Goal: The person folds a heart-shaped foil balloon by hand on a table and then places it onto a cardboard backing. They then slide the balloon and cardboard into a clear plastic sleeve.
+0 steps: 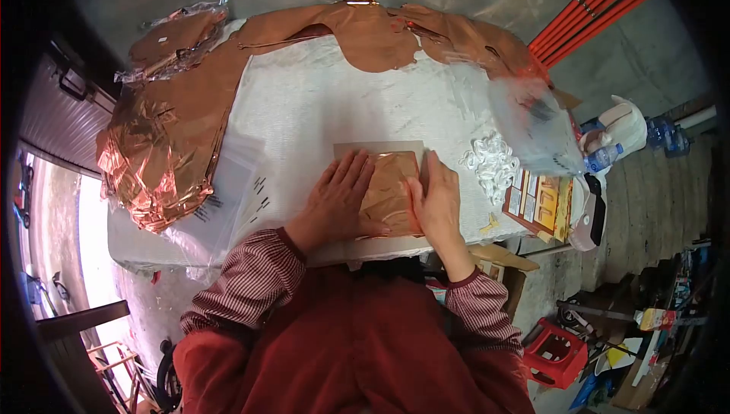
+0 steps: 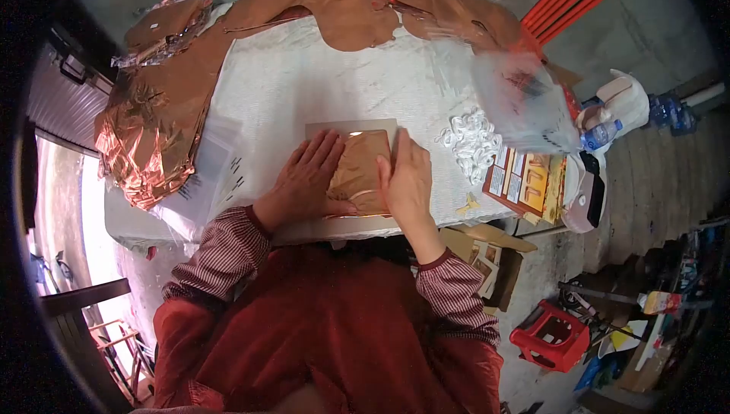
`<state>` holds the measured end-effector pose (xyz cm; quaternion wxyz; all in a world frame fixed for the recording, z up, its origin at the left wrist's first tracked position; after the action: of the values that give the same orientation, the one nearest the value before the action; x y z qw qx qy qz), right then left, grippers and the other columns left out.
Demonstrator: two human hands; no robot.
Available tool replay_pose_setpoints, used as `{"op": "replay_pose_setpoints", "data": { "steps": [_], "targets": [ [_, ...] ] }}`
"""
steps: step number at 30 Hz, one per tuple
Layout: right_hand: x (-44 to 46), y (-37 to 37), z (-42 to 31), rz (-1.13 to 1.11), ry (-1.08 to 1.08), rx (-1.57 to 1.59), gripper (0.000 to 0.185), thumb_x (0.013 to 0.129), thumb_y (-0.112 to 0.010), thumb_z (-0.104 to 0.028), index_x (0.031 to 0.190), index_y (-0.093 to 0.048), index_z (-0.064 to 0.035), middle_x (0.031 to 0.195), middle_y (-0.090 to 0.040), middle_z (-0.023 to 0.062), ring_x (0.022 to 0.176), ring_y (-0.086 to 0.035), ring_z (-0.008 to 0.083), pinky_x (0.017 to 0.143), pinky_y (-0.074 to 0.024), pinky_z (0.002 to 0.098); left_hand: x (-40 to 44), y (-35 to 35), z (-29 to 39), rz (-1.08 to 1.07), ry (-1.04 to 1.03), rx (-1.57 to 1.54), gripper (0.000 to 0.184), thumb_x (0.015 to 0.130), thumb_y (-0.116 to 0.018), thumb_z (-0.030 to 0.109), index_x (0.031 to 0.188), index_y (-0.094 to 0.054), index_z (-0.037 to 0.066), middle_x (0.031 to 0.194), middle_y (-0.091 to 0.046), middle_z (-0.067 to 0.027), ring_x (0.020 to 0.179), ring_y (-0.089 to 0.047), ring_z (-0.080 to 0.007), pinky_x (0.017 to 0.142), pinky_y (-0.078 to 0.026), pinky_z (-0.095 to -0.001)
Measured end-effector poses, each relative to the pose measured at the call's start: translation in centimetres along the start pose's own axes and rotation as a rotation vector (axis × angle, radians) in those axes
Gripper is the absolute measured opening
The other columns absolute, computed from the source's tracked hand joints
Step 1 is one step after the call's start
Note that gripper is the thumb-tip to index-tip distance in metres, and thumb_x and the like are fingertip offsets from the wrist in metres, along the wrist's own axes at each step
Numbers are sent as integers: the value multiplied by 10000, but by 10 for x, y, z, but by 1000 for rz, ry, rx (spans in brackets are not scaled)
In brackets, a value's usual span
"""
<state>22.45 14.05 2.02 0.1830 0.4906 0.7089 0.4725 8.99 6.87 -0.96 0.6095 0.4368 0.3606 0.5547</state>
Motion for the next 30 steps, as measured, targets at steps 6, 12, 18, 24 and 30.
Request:
{"op": "replay_pose_setpoints", "data": {
  "steps": [6, 12, 18, 24, 30],
  "targets": [
    [13, 1, 48, -27, -318, 389, 558, 789, -782, -237, 1210, -540, 38, 787, -666, 74, 629, -610, 174, 572, -504, 278, -4, 3, 0, 1, -60, -7, 1158, 674, -617, 748, 1445, -262, -40, 1513, -248, -233, 1425, -201, -364, 1153, -181, -471],
    [-5, -47, 60, -528, -681, 1037, 296, 803, -778, -244, 959, -658, -24, 775, -653, 14, 575, -573, 64, 462, -430, 199, -9, 6, 2, -30, -199, 1, 1164, 678, -603, 758, 1454, -244, -33, 1512, -245, -234, 1417, -209, -386, 1152, -181, -473],
    [-17, -22, 34, -496, -651, 1029, 185, 861, -714, -197, 909, -670, -24, 832, -680, 43, 658, -633, 102, 553, -503, 228, -41, 54, 2, 286, -227, -226, 950, 772, -713, 494, 1411, -298, -73, 1447, -357, -250, 1349, -348, -381, 1109, -295, -435],
    [-50, -22, 17, -124, -618, 1457, 139, 913, -646, -158, 954, -657, -26, 890, -675, 28, 772, -631, 113, 685, -510, 263, -116, 2, 26, 121, 200, -1365, 555, 926, -595, 419, 1271, -511, -7, 1173, -614, -120, 1056, -600, -205, 875, -492, -351],
    [-92, -48, -22, -49, -576, 1571, 354, 955, -599, -236, 1225, -550, -13, 1113, -624, 40, 864, -587, 97, 741, -489, 268, -102, -3, -5, 535, 616, -1622, 226, 1001, -513, 281, 897, -575, 90, 732, -528, 73, 626, -426, -18, 546, -353, -198]
  ]
}}
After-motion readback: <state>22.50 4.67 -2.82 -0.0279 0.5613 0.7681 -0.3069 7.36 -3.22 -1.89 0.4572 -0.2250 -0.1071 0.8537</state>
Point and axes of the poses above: each hand's wrist, its own x-axis towards the middle knuckle, its own y-axis out of the back of the hand, z = x × y, the point moved 9 cm from there along x, towards the middle knuckle
